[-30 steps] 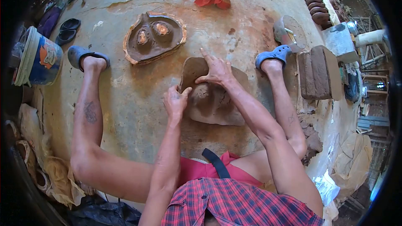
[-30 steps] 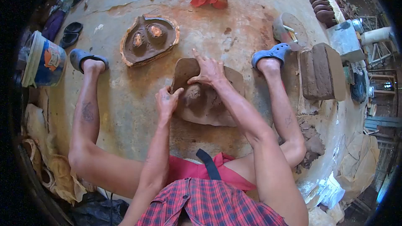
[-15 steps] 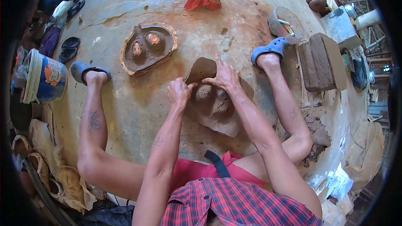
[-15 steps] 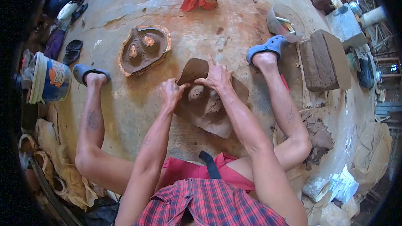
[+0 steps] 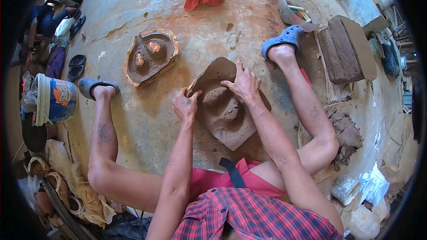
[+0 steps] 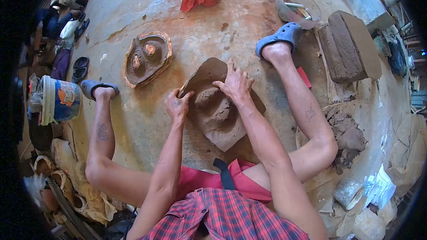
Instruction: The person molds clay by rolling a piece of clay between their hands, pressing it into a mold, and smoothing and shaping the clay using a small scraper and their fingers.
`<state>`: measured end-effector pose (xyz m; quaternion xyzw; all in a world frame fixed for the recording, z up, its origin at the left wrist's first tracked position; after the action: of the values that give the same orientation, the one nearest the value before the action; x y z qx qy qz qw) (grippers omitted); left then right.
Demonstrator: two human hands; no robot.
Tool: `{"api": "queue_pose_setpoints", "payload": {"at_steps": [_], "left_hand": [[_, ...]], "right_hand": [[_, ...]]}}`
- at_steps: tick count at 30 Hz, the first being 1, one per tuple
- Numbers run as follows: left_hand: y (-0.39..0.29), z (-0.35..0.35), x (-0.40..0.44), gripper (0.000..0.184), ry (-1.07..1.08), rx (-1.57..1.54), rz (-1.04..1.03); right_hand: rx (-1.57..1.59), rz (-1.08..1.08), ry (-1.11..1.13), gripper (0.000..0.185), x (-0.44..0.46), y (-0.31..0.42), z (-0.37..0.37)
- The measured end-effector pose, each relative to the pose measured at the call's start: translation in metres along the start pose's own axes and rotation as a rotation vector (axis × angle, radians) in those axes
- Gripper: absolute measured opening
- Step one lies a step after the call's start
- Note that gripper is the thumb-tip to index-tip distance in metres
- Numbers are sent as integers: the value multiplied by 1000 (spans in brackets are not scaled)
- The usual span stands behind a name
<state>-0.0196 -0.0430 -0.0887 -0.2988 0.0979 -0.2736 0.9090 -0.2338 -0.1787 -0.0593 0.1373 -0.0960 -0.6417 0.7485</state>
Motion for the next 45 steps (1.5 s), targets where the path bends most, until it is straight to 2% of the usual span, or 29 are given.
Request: {"api": "queue_pose_setpoints", "payload": {"at_steps": [5, 6, 7, 9, 13, 16, 20, 22, 25, 27, 29, 30, 35, 37, 38, 40, 41, 43, 45], "left_hand": [[1, 4, 0, 53, -20, -180, -39], [2, 9, -7, 48, -112, -232, -62], [5, 7, -9, 48, -104, -221, -68], [20, 6, -19, 46, -85, -234, 47], [20, 5, -23, 44, -82, -260, 126], [18, 7, -28, 44, -208, -383, 96], [40, 4, -45, 45, -157, -254, 150], [35, 0, -47, 44, -171, -373, 227], [31, 3, -50, 42, -230, -387, 231], [36, 0, -52, 48, -191, -445, 261], [46, -5, -64, 59, -298, -167, 124], [52, -11, -63, 67, -229, -288, 133], [46, 0, -61, 66, -241, -266, 191], [49, -2, -57, 70, -69, -288, 227], [49, -2, -54, 70, -69, -293, 227], [51, 4, -60, 78, -61, -301, 19], [52, 4, -57, 78, -59, -297, 20], [51, 2, -53, 87, 81, -330, 126], [50, 3, -48, 92, 96, -312, 107]], "right_hand": [[32, -15, -18, 113, 0, 0, 4], [29, -23, -8, 112, -2, 0, 5], [36, -35, -2, 112, -2, -1, 4], [59, -37, 14, 109, -2, -3, 0], [73, -63, 48, 109, -2, -3, -1], [56, -34, -4, 106, -2, 0, 4], [61, -31, 5, 103, -6, -1, -2], [51, -41, 14, 102, -3, 1, 4], [107, -52, 26, 100, -1, 2, 2], [158, 4, -13, 100, 3, 0, -6], [145, 2, -47, 100, 3, -4, -9], [135, -6, -27, 100, -4, -6, -13], [115, -10, -18, 100, 6, -6, -15], [105, 3, -25, 100, 6, -6, -16], [98, 8, -24, 100, 8, -8, -18], [100, 6, -22, 101, 6, -13, -26], [107, 16, -43, 102, 10, -13, -27], [97, 5, -25, 103, 6, -11, -25], [92, -1, -38, 104, 8, -5, -14]]}}
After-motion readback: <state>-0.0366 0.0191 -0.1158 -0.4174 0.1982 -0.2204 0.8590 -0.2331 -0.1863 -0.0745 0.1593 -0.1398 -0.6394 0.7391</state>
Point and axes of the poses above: each hand's wrist, its own x-axis towards the middle knuckle, its own z-axis out of the back of the hand, y = z × x, the point moved 5 cm from there along x, towards the middle knuckle, and after that the axes turned 14 degrees about -y, right-handed, at the moved point
